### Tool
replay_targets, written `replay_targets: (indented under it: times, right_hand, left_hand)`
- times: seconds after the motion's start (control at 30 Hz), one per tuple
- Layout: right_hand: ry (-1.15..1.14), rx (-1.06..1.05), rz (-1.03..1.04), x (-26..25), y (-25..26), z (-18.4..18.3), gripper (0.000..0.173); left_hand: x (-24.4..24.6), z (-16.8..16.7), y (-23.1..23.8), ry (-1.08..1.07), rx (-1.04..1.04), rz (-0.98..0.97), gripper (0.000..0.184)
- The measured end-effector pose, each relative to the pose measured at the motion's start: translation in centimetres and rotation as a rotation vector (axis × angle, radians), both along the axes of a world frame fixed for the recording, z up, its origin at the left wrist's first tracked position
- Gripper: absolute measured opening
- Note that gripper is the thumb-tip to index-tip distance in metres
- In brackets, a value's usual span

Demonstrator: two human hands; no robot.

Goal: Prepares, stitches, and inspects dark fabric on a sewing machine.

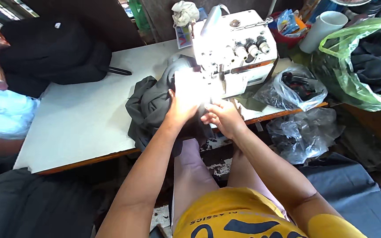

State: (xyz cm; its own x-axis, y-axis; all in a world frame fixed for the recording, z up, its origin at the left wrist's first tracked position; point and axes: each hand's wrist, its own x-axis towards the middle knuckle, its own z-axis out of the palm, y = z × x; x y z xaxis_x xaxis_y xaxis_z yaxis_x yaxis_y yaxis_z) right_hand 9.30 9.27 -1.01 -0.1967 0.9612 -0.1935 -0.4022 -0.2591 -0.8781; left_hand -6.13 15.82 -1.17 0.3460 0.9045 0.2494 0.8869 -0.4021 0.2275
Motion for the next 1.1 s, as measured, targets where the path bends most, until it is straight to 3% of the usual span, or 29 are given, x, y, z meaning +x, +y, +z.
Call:
replay_targets:
  times: [0.1, 0.2, 0.23, 0.3, 0.33, 0.4, 0.43, 0.5, 0.6, 0.73, 0.9, 1.1]
  right_hand:
    - [0.119, -0.109, 0.009, -1.5, 1.9, 2.7, 0.016]
    - [0.276, -0.324, 0.021, -3.0, 4.8, 5.7, 0.037]
    - [0.3, -0.376, 0.067, -3.1, 5.6, 6.1, 0.04]
    - [0.224, -0.422, 0.212, -2.6, 6.5, 5.4, 0.031]
    - [0.112, -0.396, 0.3, -1.7, 6.3, 4.3, 0.027]
    - [-0.167, -0.277, 0.344, 1.1, 5.3, 1.1, 0.026]
    - [-0.273, -0.198, 0.273, 3.0, 4.8, -0.8, 0.026]
    - [-0.327, -0.142, 0.105, 6.6, 5.0, -3.5, 0.025]
    - [-0.363, -0.131, -0.049, 7.5, 4.3, -3.5, 0.027]
    - [-0.46, 0.072, -0.082, 7.0, 2.0, -2.1, 0.024]
    - [-0.404, 0.315, -0.033, 8.5, 0.6, -0.9, 0.016]
    - [-0.254, 0.2, -0.013, 9.1, 0.9, -1.5, 0.021]
  left_hand:
    - [-0.9, 1.2, 3.7, 0.081, -0.078, -0.059, 0.055]
    - [-1.1, 2.9, 6.1, -0.043, -0.202, 0.216, 0.06]
    - [-1.1, 3.7, 5.9, 0.013, -0.242, 0.301, 0.058]
    - [-1.3, 5.9, 2.9, 0.216, -0.326, 0.386, 0.035]
    - [-1.7, 6.9, 0.7, 0.243, -0.391, 0.38, 0.042]
    - [-3.4, 7.1, -4.1, 0.117, -0.415, 0.216, 0.045]
    - [-4.2, 6.8, -6.1, 0.019, -0.411, 0.094, 0.039]
    - [-4.8, 5.6, -8.1, -0.114, -0.351, -0.099, 0.045]
    - [-3.1, 4.3, -7.3, -0.226, -0.091, -0.169, 0.038]
    - [-0.7, 3.5, -3.2, -0.277, 0.163, -0.242, 0.024]
    - [-1.7, 1.4, -0.8, -0.195, 0.103, -0.366, 0.022]
    - [-6.4, 4.3, -1.6, -0.426, -0.129, -0.3, 0.019]
